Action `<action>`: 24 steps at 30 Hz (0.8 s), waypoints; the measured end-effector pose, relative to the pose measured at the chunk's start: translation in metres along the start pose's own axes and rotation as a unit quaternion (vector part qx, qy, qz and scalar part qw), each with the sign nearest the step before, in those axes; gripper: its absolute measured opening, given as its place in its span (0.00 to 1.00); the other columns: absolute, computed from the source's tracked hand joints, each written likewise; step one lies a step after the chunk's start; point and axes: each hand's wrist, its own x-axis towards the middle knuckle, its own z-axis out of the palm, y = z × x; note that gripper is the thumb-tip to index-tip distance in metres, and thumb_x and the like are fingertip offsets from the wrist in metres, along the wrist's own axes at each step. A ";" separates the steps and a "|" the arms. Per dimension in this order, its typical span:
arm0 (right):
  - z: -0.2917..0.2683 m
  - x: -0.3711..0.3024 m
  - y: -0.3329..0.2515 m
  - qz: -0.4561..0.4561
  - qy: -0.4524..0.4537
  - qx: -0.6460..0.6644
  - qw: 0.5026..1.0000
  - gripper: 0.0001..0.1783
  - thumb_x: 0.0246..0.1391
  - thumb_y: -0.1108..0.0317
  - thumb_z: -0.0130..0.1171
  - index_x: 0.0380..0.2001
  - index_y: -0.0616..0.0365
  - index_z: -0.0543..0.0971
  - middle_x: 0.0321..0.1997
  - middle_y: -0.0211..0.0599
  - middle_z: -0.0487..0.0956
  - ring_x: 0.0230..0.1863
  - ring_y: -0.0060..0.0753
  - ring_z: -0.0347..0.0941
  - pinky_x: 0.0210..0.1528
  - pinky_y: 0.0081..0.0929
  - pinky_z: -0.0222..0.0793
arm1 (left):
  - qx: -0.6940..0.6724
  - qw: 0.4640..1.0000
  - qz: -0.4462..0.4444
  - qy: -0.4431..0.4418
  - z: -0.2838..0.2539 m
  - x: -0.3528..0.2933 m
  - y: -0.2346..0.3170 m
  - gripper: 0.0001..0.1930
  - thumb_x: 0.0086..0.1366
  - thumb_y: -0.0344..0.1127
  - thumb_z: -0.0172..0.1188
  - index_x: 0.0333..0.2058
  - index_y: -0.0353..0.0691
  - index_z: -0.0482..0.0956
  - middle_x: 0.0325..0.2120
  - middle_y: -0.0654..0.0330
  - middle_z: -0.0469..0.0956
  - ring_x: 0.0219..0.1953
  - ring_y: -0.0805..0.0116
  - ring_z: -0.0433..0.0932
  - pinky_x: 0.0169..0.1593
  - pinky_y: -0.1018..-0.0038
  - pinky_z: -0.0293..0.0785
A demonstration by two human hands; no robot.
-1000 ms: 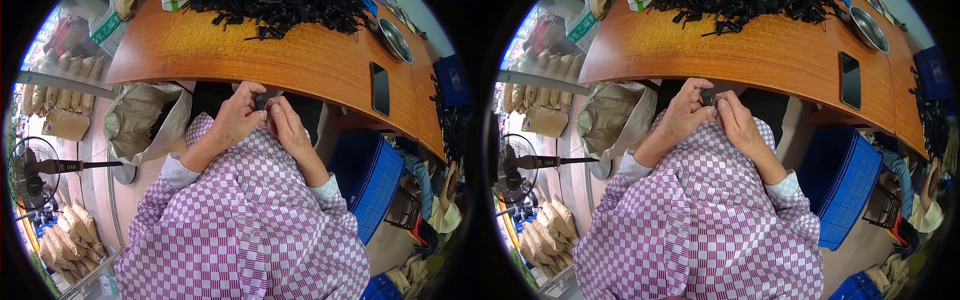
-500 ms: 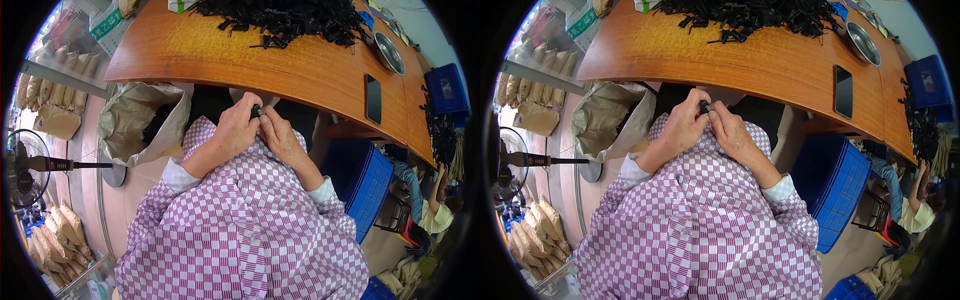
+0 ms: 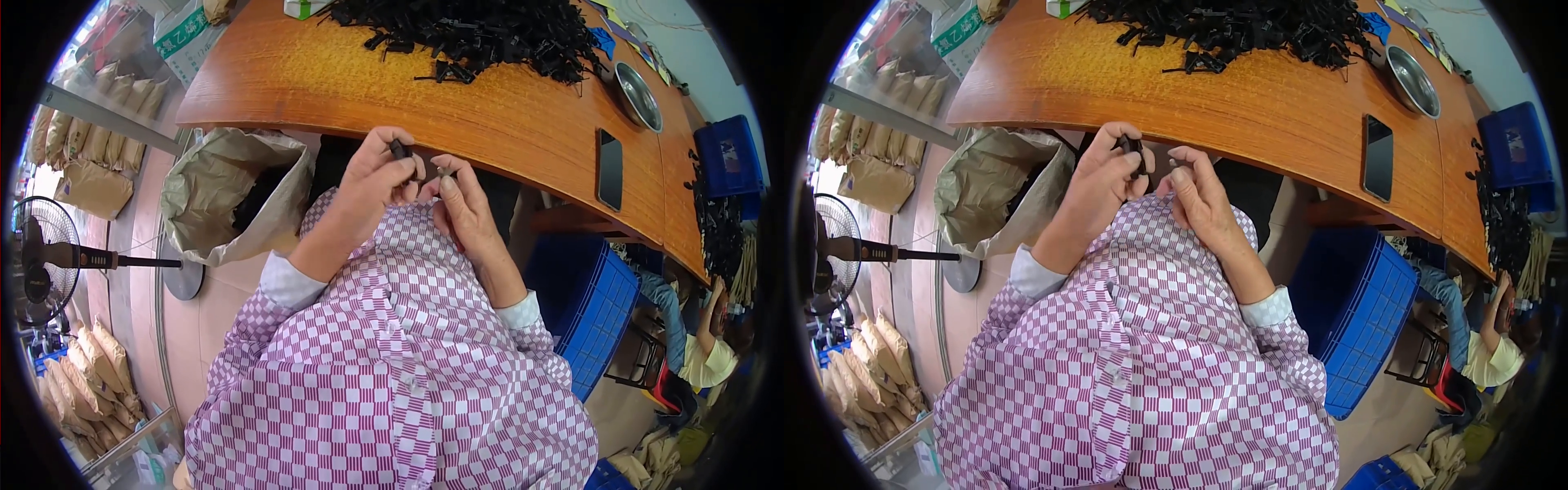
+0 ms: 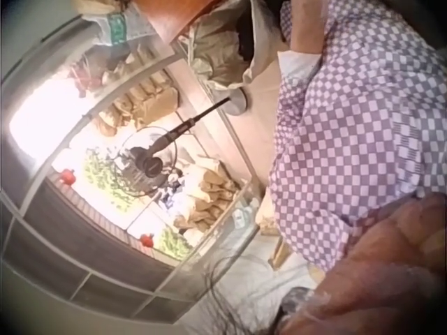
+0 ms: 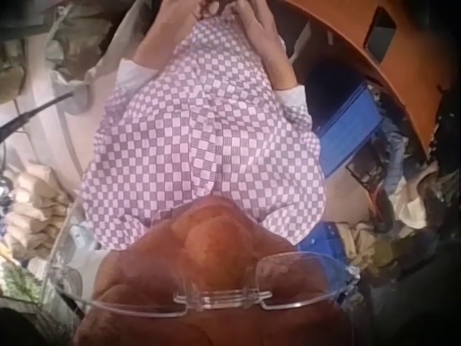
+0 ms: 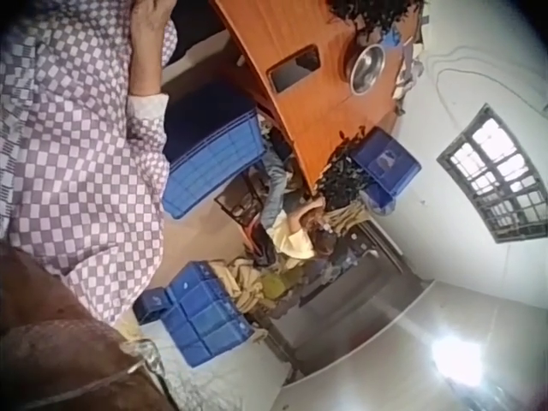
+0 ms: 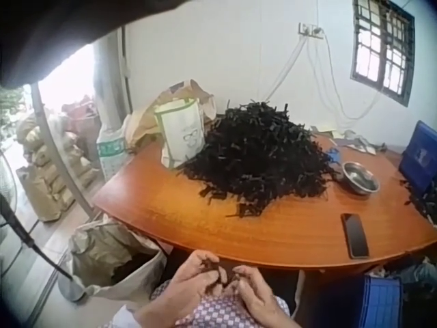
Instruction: Manual assembly of small black plastic components at a factory workbench.
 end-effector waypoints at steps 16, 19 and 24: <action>-0.013 0.003 -0.011 0.051 -0.081 0.137 0.986 0.13 0.59 0.64 0.59 0.41 0.60 0.74 0.27 0.24 0.72 0.21 0.12 0.66 0.21 0.10 0.59 | 0.058 0.986 -0.098 -0.120 0.003 -0.008 -0.009 0.18 0.71 0.30 0.43 0.58 0.37 0.64 0.28 0.61 0.72 0.25 0.78 0.72 0.25 0.84 0.67; -0.016 0.004 -0.009 0.054 -0.083 0.117 0.988 0.13 0.59 0.64 0.59 0.43 0.60 0.74 0.27 0.23 0.72 0.24 0.13 0.67 0.25 0.11 0.62 | 0.070 0.985 -0.108 -0.111 0.003 -0.006 -0.008 0.18 0.70 0.29 0.44 0.58 0.38 0.65 0.28 0.62 0.73 0.26 0.78 0.74 0.27 0.84 0.69; -0.019 0.005 -0.003 0.006 -0.053 -0.010 0.999 0.14 0.59 0.64 0.58 0.44 0.61 0.74 0.28 0.23 0.72 0.29 0.15 0.70 0.31 0.13 0.66 | 0.265 0.958 -0.033 -0.108 0.005 -0.007 -0.013 0.19 0.67 0.26 0.48 0.56 0.38 0.67 0.33 0.56 0.77 0.32 0.69 0.80 0.33 0.78 0.76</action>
